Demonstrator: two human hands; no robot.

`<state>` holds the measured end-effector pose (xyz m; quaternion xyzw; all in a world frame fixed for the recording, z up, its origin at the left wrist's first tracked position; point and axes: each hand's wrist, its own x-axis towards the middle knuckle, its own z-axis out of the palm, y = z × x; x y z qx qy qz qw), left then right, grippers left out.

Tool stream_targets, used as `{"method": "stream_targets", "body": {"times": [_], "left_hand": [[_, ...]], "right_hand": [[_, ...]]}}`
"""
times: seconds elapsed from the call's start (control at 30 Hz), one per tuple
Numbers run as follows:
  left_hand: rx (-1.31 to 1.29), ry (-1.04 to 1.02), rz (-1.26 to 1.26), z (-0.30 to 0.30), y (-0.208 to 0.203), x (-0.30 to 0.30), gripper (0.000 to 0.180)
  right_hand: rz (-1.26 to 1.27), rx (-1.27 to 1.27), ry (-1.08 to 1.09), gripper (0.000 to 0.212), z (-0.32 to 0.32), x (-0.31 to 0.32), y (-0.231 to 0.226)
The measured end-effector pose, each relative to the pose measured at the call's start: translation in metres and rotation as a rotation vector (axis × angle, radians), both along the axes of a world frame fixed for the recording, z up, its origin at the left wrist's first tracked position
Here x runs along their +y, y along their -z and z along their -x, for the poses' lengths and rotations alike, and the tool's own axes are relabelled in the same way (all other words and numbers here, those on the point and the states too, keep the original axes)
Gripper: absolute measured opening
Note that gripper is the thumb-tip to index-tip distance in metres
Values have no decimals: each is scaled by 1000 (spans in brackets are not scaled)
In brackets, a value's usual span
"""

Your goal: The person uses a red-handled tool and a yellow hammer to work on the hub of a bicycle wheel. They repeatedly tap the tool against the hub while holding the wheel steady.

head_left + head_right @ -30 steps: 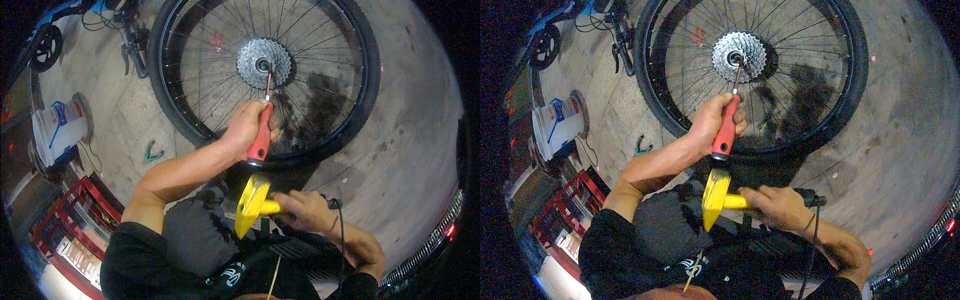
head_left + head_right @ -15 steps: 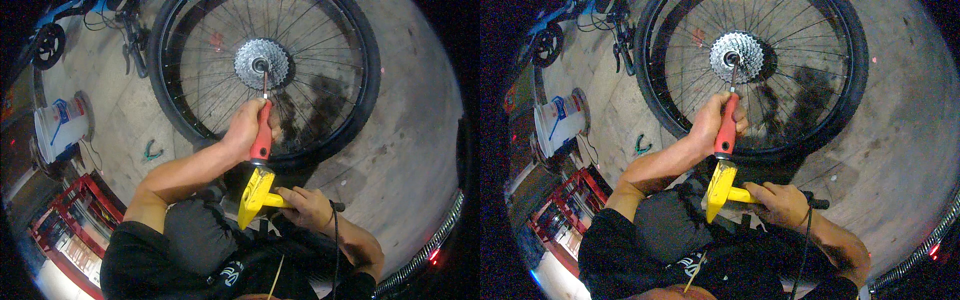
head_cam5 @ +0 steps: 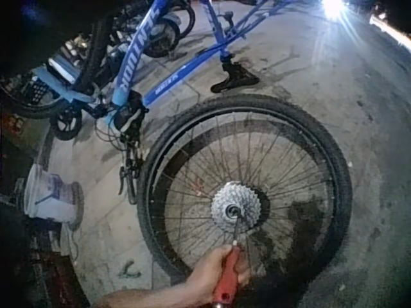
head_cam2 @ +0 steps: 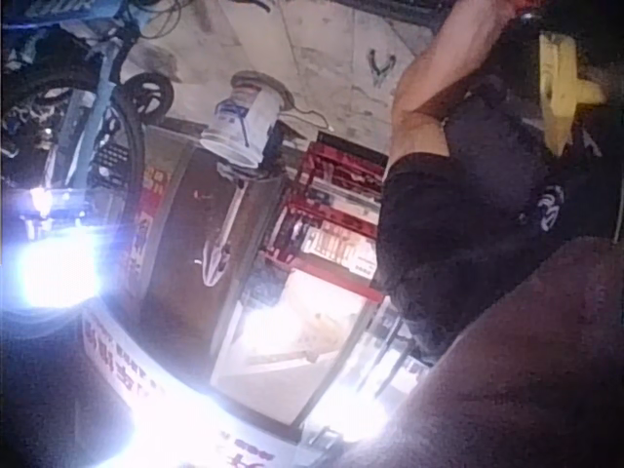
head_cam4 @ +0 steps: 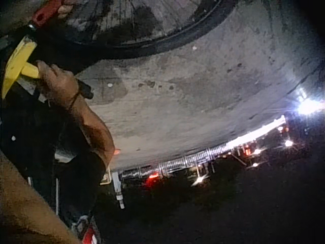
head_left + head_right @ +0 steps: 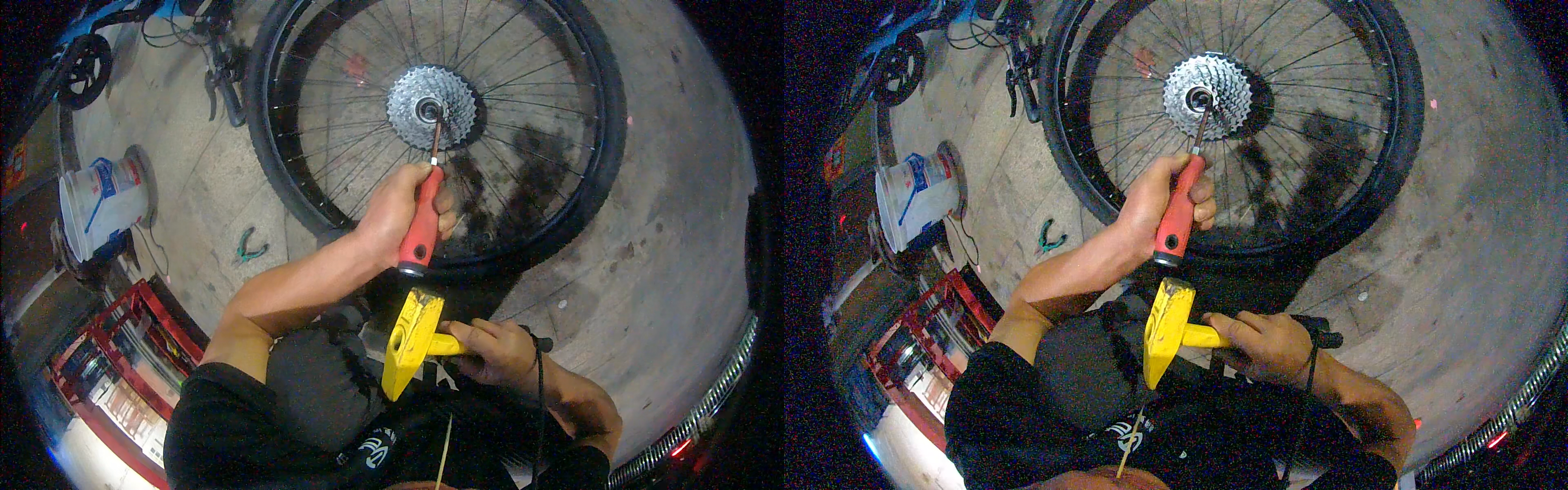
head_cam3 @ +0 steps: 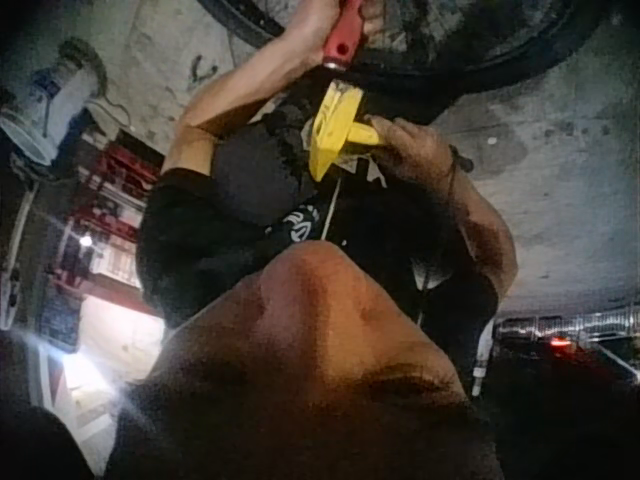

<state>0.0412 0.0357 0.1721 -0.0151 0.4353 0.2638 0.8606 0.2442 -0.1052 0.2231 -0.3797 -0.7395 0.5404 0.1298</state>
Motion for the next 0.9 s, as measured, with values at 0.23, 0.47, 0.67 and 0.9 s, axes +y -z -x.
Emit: {"method": "stream_targets", "body": {"times": [0.23,0.47,0.67,0.9], "left_hand": [[-110,2,39,5,-1,8,23],[-81,-9,69,1,-7,11,22],[-13,-23,72,-4,-8,8,22],[58,-37,37,-9,-6,6,23]], "right_hand": [[6,9,58,60,5,4,-9],[-29,-65,-29,60,9,5,-13],[-182,-24,-72,58,12,-12,-5],[-204,-31,14,58,8,-20,-2]]}}
